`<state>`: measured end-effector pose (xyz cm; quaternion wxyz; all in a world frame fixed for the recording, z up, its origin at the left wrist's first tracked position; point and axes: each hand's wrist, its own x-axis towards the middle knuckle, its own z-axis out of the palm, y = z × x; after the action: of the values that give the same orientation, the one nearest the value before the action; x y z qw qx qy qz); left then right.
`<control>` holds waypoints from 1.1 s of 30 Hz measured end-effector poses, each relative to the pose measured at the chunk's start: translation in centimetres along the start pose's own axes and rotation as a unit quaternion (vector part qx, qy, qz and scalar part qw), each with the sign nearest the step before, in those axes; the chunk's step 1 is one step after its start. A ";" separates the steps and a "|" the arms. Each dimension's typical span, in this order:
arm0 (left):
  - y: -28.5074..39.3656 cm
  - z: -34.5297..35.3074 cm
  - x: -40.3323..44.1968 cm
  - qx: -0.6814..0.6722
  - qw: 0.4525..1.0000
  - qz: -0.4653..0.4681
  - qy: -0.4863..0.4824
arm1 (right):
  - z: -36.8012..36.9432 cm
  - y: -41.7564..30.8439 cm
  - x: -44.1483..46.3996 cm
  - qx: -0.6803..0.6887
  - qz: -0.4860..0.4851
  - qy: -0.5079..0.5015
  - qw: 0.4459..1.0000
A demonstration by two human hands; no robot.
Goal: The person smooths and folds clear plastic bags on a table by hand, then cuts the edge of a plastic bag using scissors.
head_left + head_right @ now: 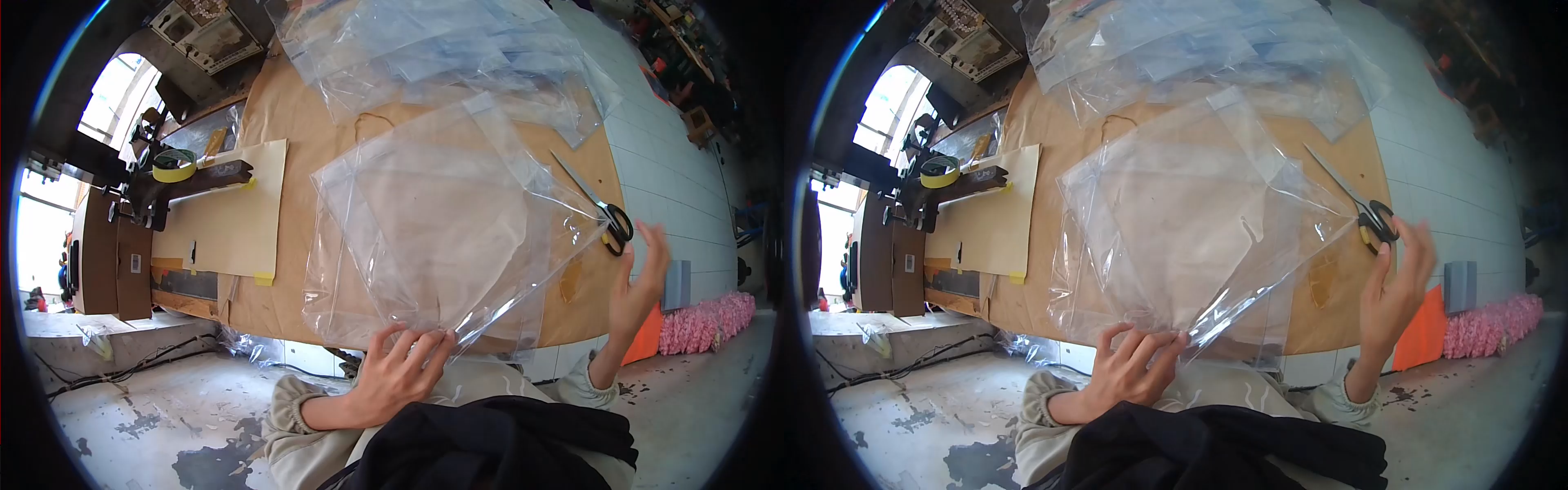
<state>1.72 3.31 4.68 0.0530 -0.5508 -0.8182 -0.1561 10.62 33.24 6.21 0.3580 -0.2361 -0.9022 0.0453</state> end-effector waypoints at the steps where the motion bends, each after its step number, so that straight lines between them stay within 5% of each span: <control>1: 0.3 0.2 -0.2 0.017 1.000 -0.002 0.019 | -0.5 -2.2 0.9 0.015 -0.055 0.052 0.997; 2: 0.5 0.5 -0.1 0.034 0.998 -0.007 0.049 | -1.1 -3.9 1.5 0.029 -0.108 0.103 0.988; 4: 0.3 -0.4 0.3 0.076 0.994 0.027 0.070 | -2.1 -5.7 2.3 0.146 -0.330 -0.106 0.926; 7: -0.3 -2.3 0.4 0.131 0.982 0.078 0.110 | -0.7 -8.0 2.2 0.138 -0.416 -0.213 0.873; 10: -2.2 -3.0 -0.1 0.169 0.960 0.128 0.184 | 0.1 -7.8 1.5 0.194 -0.443 -0.172 0.858; 12: -3.1 -3.7 -1.0 0.188 0.946 0.152 0.215 | -0.1 -8.2 0.2 0.173 -0.450 -0.089 0.872; 16: -4.3 -1.9 -2.0 0.093 0.942 0.021 0.321 | 0.9 -8.4 -0.3 0.139 -0.427 0.019 0.894; 17: -4.3 -0.6 -1.3 -0.057 0.914 -0.033 0.401 | 1.2 -8.2 -0.4 0.131 -0.412 0.025 0.901; 19: -3.1 2.0 1.7 -0.348 0.767 -0.135 0.522 | 1.5 -8.0 -0.5 0.130 -0.393 0.036 0.910; 23: 0.2 5.7 2.4 -0.583 0.651 -0.205 0.441 | 1.6 -8.1 -0.3 0.135 -0.360 0.024 0.923; 26: -0.3 5.4 1.7 -0.660 0.637 -0.242 0.316 | 2.3 -8.3 0.5 0.156 -0.361 0.032 0.919; 33: -0.2 4.1 2.9 -0.668 0.613 -0.272 0.323 | 2.6 -7.4 1.6 0.249 -0.247 0.034 0.936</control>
<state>0.73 7.13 1.48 -0.1138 -0.0998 -0.5296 -0.8346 4.95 27.69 7.14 0.4358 0.0895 -0.8793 0.1701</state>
